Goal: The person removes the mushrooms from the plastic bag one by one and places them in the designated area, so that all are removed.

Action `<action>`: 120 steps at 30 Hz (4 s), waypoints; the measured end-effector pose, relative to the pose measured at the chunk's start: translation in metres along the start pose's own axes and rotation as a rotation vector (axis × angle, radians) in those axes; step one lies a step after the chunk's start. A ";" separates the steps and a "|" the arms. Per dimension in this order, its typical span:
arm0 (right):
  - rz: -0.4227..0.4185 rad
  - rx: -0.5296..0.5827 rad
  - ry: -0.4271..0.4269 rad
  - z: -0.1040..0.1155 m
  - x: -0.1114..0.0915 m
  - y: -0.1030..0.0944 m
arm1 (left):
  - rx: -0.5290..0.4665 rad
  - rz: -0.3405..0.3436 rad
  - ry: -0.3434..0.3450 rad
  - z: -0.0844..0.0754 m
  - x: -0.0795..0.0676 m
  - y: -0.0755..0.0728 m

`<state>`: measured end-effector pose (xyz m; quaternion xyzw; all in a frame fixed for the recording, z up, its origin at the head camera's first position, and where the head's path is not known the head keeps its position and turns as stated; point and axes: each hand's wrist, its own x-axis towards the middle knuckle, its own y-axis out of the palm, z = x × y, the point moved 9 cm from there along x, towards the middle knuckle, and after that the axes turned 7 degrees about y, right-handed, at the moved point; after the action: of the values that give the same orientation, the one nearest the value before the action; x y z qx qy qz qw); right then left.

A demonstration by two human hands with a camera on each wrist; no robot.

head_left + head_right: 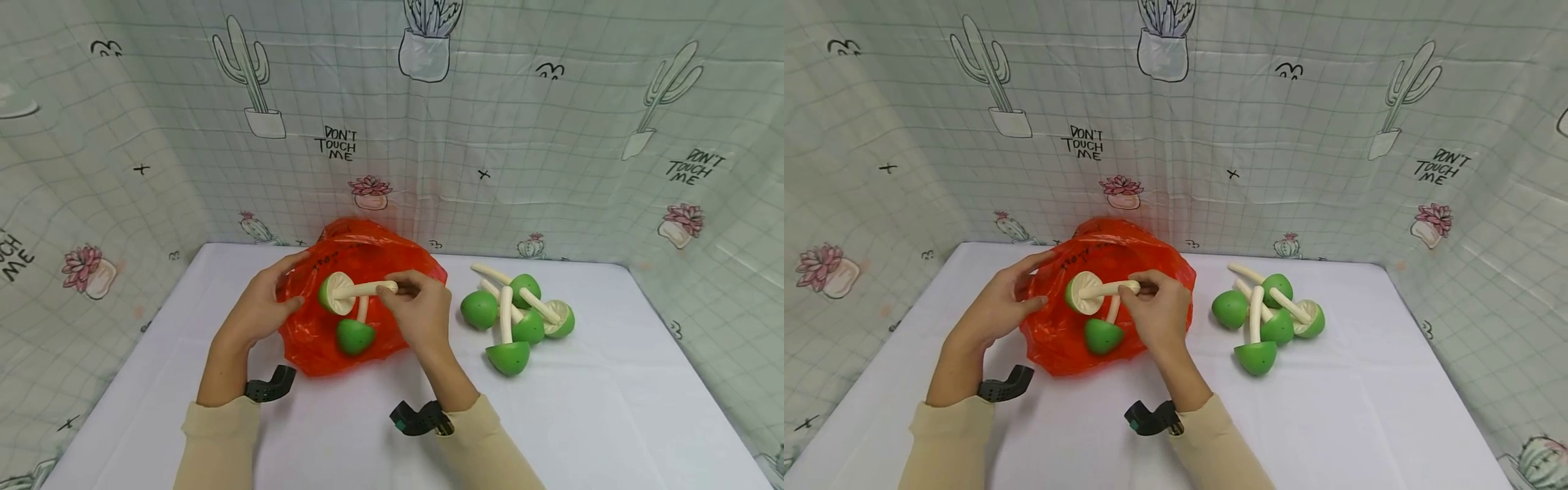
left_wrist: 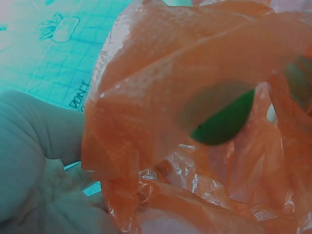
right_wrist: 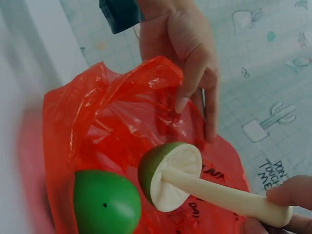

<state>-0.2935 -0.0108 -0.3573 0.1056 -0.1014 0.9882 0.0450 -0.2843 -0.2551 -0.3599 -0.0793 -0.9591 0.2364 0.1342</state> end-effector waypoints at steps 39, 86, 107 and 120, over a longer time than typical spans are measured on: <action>-0.367 0.210 0.058 -0.013 0.007 -0.204 | 0.039 0.028 -0.020 -0.001 0.001 0.008; -0.738 0.524 0.299 -0.140 0.019 -0.328 | 0.025 0.032 -0.026 -0.001 -0.001 0.010; -0.734 0.451 0.451 -0.176 0.014 -0.333 | 0.027 0.036 -0.029 -0.003 0.000 0.012; -0.550 0.332 0.651 -0.192 0.010 -0.332 | 0.039 0.027 -0.018 -0.004 -0.001 0.010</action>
<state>-0.3051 0.3538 -0.4751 -0.1817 0.1096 0.9241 0.3179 -0.2816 -0.2452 -0.3618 -0.0874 -0.9544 0.2574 0.1237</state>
